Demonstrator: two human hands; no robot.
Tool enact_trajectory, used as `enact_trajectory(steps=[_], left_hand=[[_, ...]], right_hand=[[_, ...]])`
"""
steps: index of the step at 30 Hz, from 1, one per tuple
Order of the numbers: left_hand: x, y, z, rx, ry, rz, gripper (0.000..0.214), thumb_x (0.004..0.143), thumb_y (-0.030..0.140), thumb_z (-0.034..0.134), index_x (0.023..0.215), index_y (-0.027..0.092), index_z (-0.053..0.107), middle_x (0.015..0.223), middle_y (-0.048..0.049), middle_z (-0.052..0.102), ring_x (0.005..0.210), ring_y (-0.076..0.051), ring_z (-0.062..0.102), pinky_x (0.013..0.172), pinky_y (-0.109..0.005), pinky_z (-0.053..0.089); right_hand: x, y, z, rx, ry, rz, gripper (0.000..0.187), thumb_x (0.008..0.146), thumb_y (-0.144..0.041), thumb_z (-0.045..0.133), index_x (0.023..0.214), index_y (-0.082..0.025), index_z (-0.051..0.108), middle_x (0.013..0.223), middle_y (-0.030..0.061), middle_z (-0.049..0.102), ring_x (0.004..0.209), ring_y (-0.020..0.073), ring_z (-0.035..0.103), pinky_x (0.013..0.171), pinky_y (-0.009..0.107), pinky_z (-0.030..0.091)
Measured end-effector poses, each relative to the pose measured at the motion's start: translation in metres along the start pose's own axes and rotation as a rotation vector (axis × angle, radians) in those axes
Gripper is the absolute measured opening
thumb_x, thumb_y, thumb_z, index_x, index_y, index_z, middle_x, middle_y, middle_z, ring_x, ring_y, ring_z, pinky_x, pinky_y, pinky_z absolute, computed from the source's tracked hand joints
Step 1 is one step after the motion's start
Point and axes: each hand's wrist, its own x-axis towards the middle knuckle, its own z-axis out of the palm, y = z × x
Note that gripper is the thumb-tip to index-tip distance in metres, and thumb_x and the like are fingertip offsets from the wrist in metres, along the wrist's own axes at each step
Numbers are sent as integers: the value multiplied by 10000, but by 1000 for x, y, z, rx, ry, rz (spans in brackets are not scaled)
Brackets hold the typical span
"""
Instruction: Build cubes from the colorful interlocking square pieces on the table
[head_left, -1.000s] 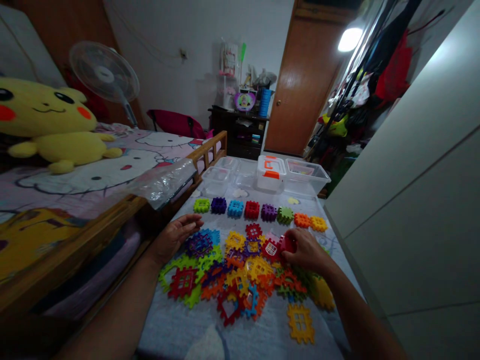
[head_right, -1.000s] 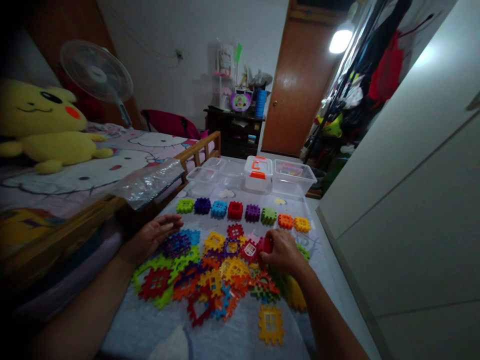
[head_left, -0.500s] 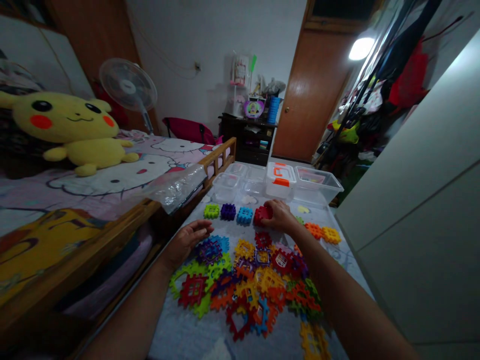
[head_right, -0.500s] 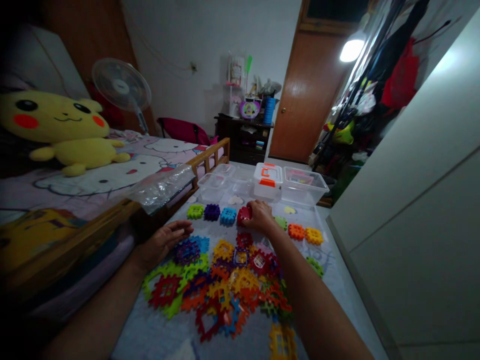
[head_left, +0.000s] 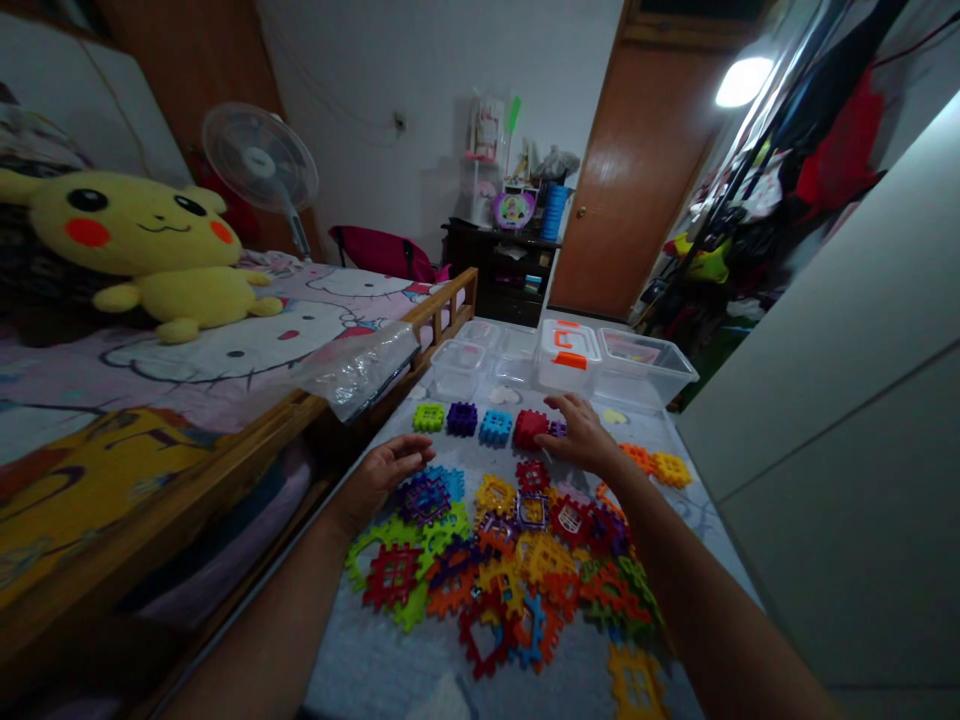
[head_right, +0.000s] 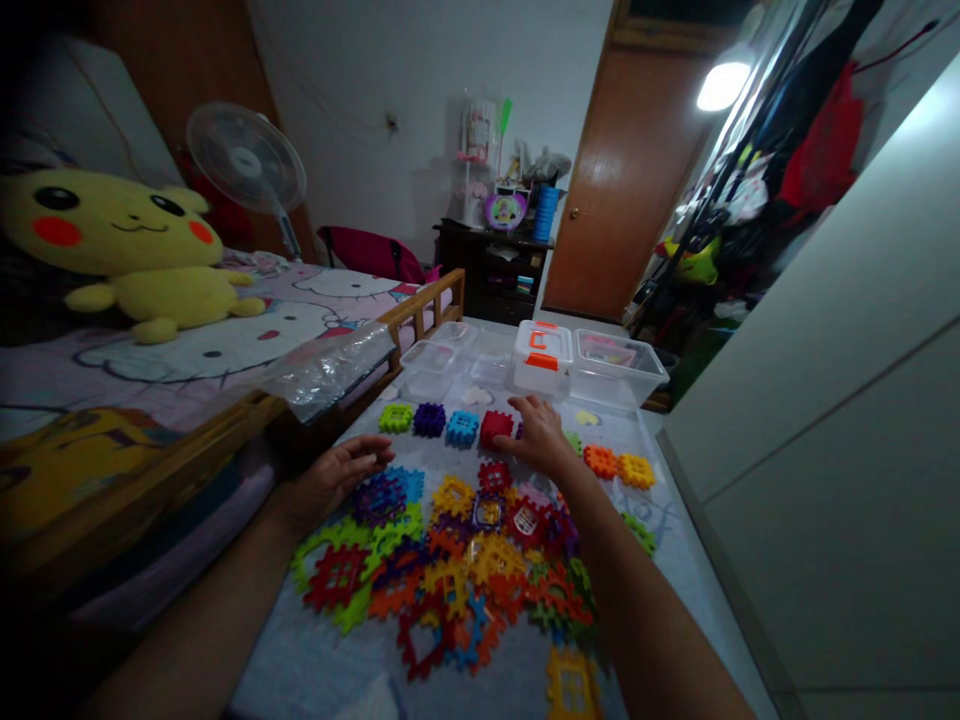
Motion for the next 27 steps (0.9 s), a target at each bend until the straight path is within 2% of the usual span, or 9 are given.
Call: enact_trajectory(steps=[2, 6, 9, 12, 14, 15, 20, 24, 27], left_hand=[[0, 0, 0, 14, 1, -2, 460, 587, 399, 842, 977, 192, 713, 961, -65, 745, 1018, -251, 659, 955, -360, 462], [1, -1, -1, 46, -1, 2, 459, 587, 404, 843, 976, 201, 711, 972, -64, 746, 1031, -261, 656, 954, -364, 462], [1, -1, -1, 70, -10, 4, 464, 594, 410, 841, 988, 201, 711, 989, -70, 744, 1034, -268, 657, 957, -374, 463], [0, -2, -1, 67, 1, 4, 476, 585, 417, 846, 983, 193, 712, 980, -75, 746, 1014, -267, 665, 951, -378, 469], [0, -2, -1, 55, 13, 3, 482, 576, 420, 851, 975, 189, 713, 965, -74, 748, 1000, -260, 669, 945, -368, 473], [0, -2, -1, 48, 18, 3, 483, 573, 421, 853, 974, 189, 714, 962, -73, 748, 998, -255, 670, 941, -359, 475], [0, -3, -2, 28, 22, 4, 476, 584, 414, 853, 982, 192, 715, 976, -70, 746, 1005, -238, 669, 931, -327, 479], [0, -2, -1, 24, 23, 6, 474, 577, 411, 858, 972, 188, 718, 961, -69, 744, 1005, -241, 669, 950, -340, 476], [0, -2, -1, 29, 21, 7, 468, 585, 410, 853, 973, 185, 720, 962, -68, 740, 1003, -241, 668, 961, -346, 474]], right_hand=[[-20, 7, -10, 53, 16, -36, 437, 804, -334, 652, 1202, -168, 578, 1167, 126, 599, 1089, 258, 566, 939, 381, 434], [-65, 18, -24, 103, -110, 42, 261, 837, -269, 593, 1075, -168, 626, 1011, 91, 664, 928, 216, 623, 847, 346, 480], [-94, 16, -20, 117, -202, 81, 269, 834, -251, 586, 1086, -167, 629, 1039, 97, 667, 960, 221, 622, 858, 349, 479], [-112, 4, -9, 80, -217, 32, 433, 797, -352, 664, 1177, -153, 604, 1117, 128, 634, 1044, 264, 583, 917, 388, 452], [-117, -4, -2, 50, -191, 18, 528, 749, -378, 720, 1210, -154, 591, 1124, 134, 619, 1055, 282, 559, 924, 406, 440], [-118, -7, 1, 38, -182, 16, 517, 739, -367, 730, 1195, -160, 600, 1105, 129, 619, 1040, 281, 554, 914, 405, 440], [-117, -7, 6, 56, -136, 21, 307, 770, -300, 676, 1051, -180, 651, 1024, 103, 631, 973, 254, 560, 875, 377, 442], [-120, 4, 1, 116, -45, 50, 333, 774, -290, 632, 1083, -166, 630, 1044, 109, 626, 981, 247, 580, 875, 367, 449], [-122, 10, -8, 146, -9, 106, 304, 782, -310, 597, 1048, -166, 629, 995, 95, 635, 914, 230, 595, 815, 346, 458]])
